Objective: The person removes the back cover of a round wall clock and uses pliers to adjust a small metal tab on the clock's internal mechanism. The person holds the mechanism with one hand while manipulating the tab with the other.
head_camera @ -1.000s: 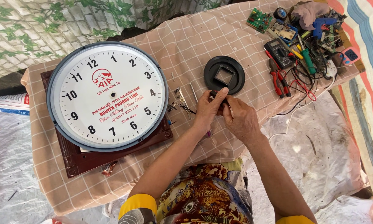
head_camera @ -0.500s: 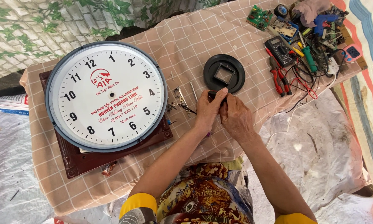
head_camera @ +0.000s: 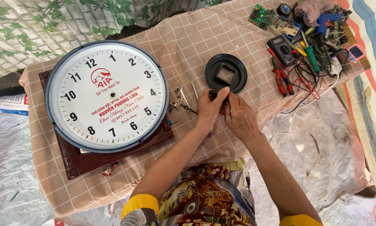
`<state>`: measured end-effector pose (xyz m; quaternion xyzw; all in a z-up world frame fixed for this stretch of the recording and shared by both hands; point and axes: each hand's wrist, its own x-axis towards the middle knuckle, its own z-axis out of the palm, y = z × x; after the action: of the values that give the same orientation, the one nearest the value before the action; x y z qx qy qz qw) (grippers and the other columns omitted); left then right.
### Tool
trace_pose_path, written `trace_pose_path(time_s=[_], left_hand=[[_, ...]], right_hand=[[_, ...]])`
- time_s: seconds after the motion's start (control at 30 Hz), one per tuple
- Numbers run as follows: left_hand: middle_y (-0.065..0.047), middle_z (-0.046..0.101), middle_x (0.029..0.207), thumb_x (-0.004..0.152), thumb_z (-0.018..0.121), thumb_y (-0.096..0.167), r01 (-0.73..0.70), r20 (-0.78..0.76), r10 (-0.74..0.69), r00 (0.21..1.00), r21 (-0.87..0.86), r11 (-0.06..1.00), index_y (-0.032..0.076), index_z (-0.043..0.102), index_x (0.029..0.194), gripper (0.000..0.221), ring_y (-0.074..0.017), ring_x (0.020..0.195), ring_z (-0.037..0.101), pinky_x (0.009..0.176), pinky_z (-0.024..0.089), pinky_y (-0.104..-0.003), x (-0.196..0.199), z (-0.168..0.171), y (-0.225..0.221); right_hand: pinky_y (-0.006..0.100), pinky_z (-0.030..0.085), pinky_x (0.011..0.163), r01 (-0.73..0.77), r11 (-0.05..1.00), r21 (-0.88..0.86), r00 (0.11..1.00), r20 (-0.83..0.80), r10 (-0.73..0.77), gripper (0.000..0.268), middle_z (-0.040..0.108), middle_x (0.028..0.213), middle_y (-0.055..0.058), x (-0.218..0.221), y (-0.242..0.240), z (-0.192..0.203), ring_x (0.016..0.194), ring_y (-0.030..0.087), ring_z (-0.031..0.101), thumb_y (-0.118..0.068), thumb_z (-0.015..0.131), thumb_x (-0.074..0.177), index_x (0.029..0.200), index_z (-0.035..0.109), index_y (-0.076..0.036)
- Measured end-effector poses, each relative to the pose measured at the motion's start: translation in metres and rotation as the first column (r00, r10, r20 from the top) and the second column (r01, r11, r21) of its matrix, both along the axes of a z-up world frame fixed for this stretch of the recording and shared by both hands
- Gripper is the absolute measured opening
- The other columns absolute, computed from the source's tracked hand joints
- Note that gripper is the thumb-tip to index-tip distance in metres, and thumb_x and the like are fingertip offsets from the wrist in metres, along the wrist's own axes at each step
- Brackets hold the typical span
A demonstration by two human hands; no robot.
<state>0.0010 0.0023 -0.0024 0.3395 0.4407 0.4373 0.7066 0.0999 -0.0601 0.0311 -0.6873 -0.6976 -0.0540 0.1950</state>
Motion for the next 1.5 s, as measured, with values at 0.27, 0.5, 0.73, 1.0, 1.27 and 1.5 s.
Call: trace_pose_path(time_s=[0.27,0.5,0.73,1.0,1.27,1.5], left_hand=[[-0.012,0.062,0.077,0.081,0.084,0.053,-0.059,-0.030,0.059,0.998,0.004,0.998,0.003,0.063,0.091,0.056,-0.0192,0.074,0.060,0.056,0.052,-0.032,-0.001,0.003,-0.004],[-0.008,0.061,0.084,0.085,0.080,0.054,-0.051,0.015,0.051,0.999,-0.016,0.999,0.006,0.064,0.097,0.052,-0.0180,0.082,0.060,0.064,0.054,-0.031,0.000,0.005,-0.004],[-0.016,0.062,0.110,0.089,0.070,0.046,0.133,0.261,-0.079,0.962,-0.198,0.971,0.013,0.062,0.130,0.053,-0.0271,0.100,0.062,0.080,0.057,-0.038,-0.010,-0.003,0.011],[-0.024,0.051,0.141,0.092,0.065,0.031,0.211,0.498,-0.113,0.860,-0.146,0.966,0.000,0.058,0.144,0.061,-0.0300,0.129,0.045,0.119,0.034,-0.047,-0.031,0.049,-0.002],[-0.027,0.063,0.127,0.099,0.049,0.040,0.200,0.416,-0.165,0.894,-0.041,0.979,0.018,0.065,0.140,0.049,-0.0350,0.120,0.060,0.106,0.049,-0.047,-0.019,0.005,0.003],[-0.023,0.066,0.119,0.095,0.049,0.039,0.163,0.428,-0.133,0.894,-0.034,0.986,0.013,0.068,0.132,0.050,-0.0322,0.105,0.064,0.094,0.056,-0.045,-0.013,-0.013,0.007]], right_hand=[[0.047,0.057,0.069,-0.003,1.000,0.026,0.999,-0.049,0.005,0.034,0.058,0.091,0.019,0.001,0.008,-0.016,0.085,0.043,0.066,-0.006,0.055,0.095,0.129,0.057,-0.003],[0.044,0.057,0.074,-0.027,0.999,0.025,0.999,-0.032,0.028,0.033,0.058,0.097,0.015,-0.006,0.008,0.002,0.091,0.039,0.066,-0.005,0.055,0.099,0.131,0.057,-0.005],[0.042,0.058,0.083,-0.052,0.995,0.086,0.977,-0.203,0.068,0.032,0.063,0.110,0.013,-0.008,-0.003,0.012,0.100,0.035,0.068,-0.014,0.066,0.098,0.129,0.065,-0.009],[0.059,0.046,0.103,-0.069,0.996,0.058,0.915,-0.394,0.086,0.062,0.059,0.127,0.023,-0.014,-0.002,0.021,0.121,0.045,0.058,-0.033,0.076,0.095,0.144,0.055,-0.001],[0.054,0.046,0.105,0.017,0.997,0.075,0.819,-0.573,0.029,0.054,0.067,0.127,0.019,-0.019,-0.001,-0.002,0.123,0.040,0.060,-0.033,0.076,0.096,0.140,0.062,-0.004],[0.050,0.047,0.106,0.037,0.997,0.062,0.739,-0.673,0.014,0.047,0.069,0.126,0.016,-0.022,-0.002,-0.002,0.124,0.035,0.061,-0.027,0.076,0.096,0.137,0.066,-0.006]])
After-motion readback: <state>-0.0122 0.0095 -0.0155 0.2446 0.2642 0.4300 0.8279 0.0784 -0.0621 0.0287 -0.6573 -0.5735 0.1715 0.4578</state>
